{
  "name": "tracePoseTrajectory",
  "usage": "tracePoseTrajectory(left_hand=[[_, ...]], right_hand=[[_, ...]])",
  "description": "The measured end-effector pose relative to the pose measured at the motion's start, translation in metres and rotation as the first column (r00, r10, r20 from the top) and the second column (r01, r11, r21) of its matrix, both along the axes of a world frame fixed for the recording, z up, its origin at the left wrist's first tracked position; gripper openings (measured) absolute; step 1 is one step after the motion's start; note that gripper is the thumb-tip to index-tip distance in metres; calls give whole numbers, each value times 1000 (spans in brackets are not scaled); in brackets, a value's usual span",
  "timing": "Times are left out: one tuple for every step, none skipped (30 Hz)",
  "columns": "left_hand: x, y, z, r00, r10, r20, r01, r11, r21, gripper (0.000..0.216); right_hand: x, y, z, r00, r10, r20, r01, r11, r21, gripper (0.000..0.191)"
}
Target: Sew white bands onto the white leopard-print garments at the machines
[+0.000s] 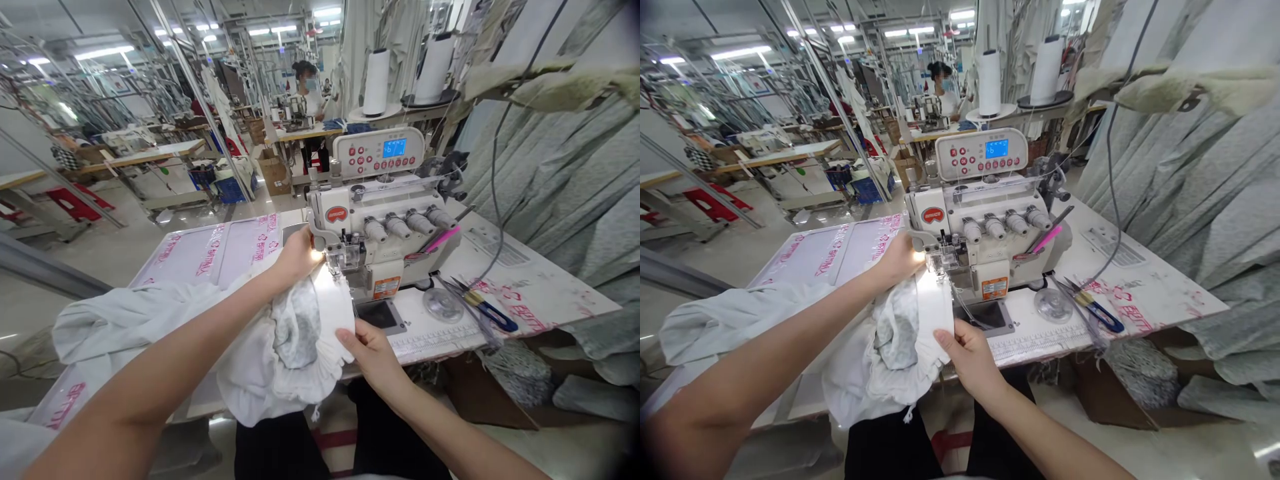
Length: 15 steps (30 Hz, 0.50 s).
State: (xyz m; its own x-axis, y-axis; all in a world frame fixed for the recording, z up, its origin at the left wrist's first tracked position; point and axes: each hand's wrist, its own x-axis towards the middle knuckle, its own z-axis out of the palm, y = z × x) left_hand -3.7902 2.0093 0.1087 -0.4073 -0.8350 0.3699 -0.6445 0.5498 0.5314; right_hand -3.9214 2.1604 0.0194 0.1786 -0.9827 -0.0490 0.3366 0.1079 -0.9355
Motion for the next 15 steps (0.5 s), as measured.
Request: tracePoseTrajectory(left_hand=[[0, -2, 0, 1000, -1, 5, 1, 1000, -2, 25], [0, -3, 1, 1000, -11, 8, 11, 1000, -4, 25], [1, -4, 3, 999, -29, 16, 29, 1000, 0, 25], [2, -2, 5, 998, -45, 34, 44, 999, 11, 26], [4, 2, 8, 997, -42, 66, 41, 999, 15, 25], [6, 10, 12, 994, -10, 111, 10, 1000, -6, 23], [8, 21, 15, 985, 49, 165, -40, 998, -55, 19], [9, 35, 18, 969, 116, 219, -90, 988, -125, 14], [9, 51, 19, 948, 174, 266, -123, 972, -198, 12], [8, 67, 20, 930, 204, 306, -127, 959, -252, 14], [6, 83, 19, 916, 207, 344, -112, 955, -276, 16], [3, 97, 16, 904, 194, 381, -90, 957, -274, 18], [-1, 108, 13, 893, 182, 412, -73, 961, -266, 20], [-5, 116, 10, 881, 187, 434, -71, 960, -269, 21], [-8, 121, 6, 869, 205, 450, -78, 955, -285, 22]], right_hand=[[0, 0, 0, 1000, 0, 3, 0, 1000, -3, 20], [1, 0, 0, 1000, 3, 3, -3, 1000, -4, 19], [1, 0, 0, 1000, 8, 3, -8, 1000, -4, 19], [1, 0, 1, 1000, 14, 2, -14, 1000, 0, 19], [1, 0, 1, 1000, 18, 0, -18, 1000, 5, 19], [1, 0, 1, 1000, 20, -3, -20, 1000, 11, 20], [1, 0, 1, 1000, 21, -5, -21, 1000, 16, 21], [1, -1, 1, 1000, 21, -6, -21, 1000, 19, 22], [1, -1, 1, 1000, 21, -4, -21, 1000, 17, 23], [2, -1, 1, 1000, 20, -2, -20, 1000, 13, 24], [3, -1, 0, 1000, 17, 1, -17, 1000, 8, 24], [4, -1, -1, 1000, 12, 7, -12, 1000, 4, 24], [5, -1, -2, 1000, 5, 12, -5, 1000, 2, 24], [6, -1, -2, 1000, -2, 15, 2, 1000, -1, 24], [7, -1, -3, 1000, -8, 15, 8, 1000, -4, 24]])
